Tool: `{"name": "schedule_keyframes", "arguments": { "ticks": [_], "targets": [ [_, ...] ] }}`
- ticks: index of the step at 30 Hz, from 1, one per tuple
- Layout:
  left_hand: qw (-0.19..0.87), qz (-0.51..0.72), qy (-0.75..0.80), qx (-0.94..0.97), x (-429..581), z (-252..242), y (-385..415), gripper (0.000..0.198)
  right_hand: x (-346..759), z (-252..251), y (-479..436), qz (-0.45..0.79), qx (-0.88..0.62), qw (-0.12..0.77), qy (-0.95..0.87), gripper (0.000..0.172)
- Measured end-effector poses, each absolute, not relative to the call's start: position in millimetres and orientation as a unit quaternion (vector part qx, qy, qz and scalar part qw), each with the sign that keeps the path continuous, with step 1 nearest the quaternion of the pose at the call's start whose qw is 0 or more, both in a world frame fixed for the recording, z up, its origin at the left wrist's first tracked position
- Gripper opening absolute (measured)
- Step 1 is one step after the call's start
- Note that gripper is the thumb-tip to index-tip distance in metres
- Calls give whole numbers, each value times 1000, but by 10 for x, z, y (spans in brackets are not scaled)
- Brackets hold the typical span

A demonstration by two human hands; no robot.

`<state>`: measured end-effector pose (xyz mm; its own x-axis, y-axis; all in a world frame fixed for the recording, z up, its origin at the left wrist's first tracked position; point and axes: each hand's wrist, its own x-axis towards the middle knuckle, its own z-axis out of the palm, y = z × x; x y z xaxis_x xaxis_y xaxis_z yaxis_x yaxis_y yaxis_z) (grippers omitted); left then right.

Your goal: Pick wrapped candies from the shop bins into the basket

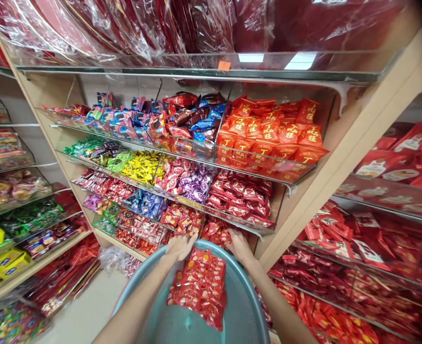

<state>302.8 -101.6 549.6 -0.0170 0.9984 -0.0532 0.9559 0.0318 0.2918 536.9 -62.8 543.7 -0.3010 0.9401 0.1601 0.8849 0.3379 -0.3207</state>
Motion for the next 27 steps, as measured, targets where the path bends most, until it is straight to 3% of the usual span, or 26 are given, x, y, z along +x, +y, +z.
{"name": "schedule_keyframes", "arguments": {
  "ticks": [6,15,27],
  "targets": [
    [121,93,705,693,3031,5486,-1015,78,5288,5674,-1039,110,-510,173,-835,39],
    [119,96,702,696,3028,5485,-1006,78,5077,5535,-1246,106,-478,110,-865,40],
    [122,90,704,694,3038,5507,-1013,78,5087,5494,-1252,78,-478,146,-863,42]
  ]
}}
